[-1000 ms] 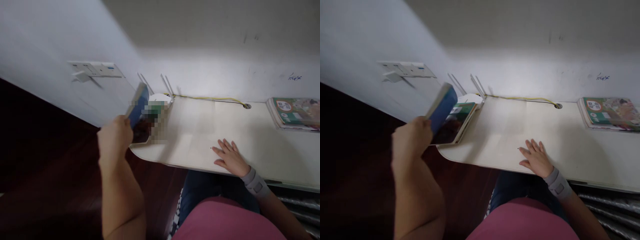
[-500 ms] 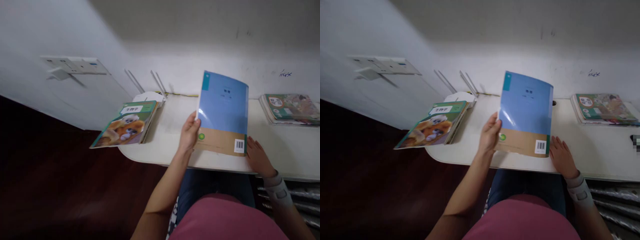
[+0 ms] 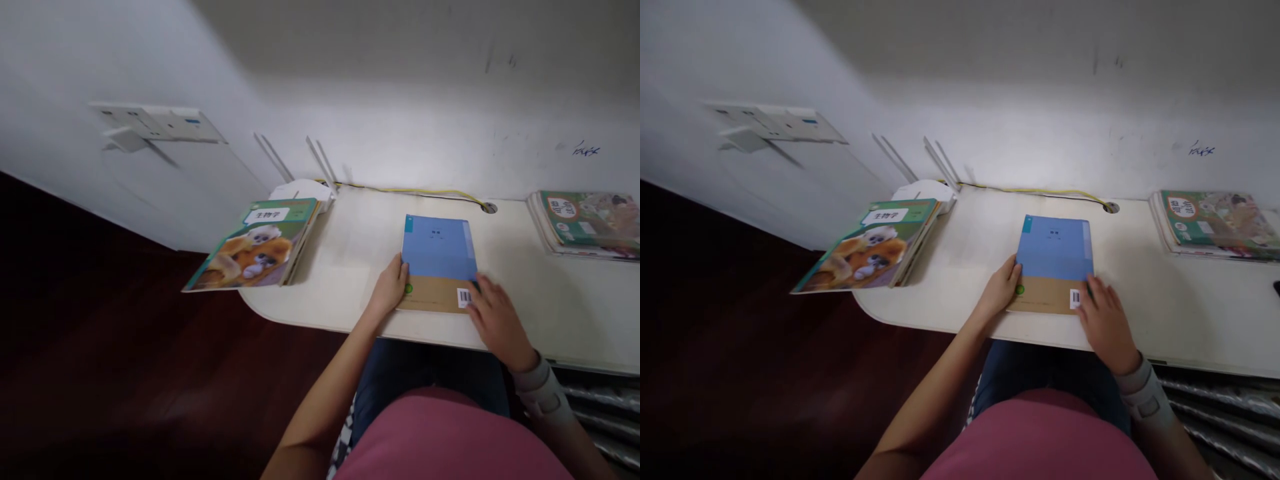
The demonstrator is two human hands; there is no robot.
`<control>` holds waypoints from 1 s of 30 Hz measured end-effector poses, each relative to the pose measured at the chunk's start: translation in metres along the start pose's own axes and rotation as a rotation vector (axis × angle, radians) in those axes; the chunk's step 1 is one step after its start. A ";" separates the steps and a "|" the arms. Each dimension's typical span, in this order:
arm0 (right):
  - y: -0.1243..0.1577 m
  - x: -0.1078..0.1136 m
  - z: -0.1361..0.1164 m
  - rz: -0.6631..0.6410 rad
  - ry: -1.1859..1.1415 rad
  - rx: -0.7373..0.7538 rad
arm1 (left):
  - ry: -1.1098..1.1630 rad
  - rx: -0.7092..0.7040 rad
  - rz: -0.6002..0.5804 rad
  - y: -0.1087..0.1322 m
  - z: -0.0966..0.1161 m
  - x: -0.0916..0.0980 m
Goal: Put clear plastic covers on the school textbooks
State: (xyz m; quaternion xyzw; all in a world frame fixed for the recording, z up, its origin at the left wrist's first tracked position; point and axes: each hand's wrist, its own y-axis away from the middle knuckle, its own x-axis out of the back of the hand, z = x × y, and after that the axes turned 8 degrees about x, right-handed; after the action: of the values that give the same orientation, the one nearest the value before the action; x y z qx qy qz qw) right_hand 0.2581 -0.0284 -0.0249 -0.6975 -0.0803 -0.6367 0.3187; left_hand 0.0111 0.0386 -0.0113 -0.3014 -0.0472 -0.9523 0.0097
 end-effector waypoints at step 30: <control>-0.019 -0.025 -0.030 -0.093 -0.005 -0.005 | -0.813 0.108 0.253 0.012 -0.038 0.050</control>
State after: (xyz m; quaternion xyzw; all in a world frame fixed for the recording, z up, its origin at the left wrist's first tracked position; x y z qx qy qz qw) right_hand 0.2188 -0.0229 -0.0425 -0.6955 -0.1117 -0.6493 0.2868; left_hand -0.0505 0.0238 -0.0124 -0.6545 -0.0595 -0.7436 0.1228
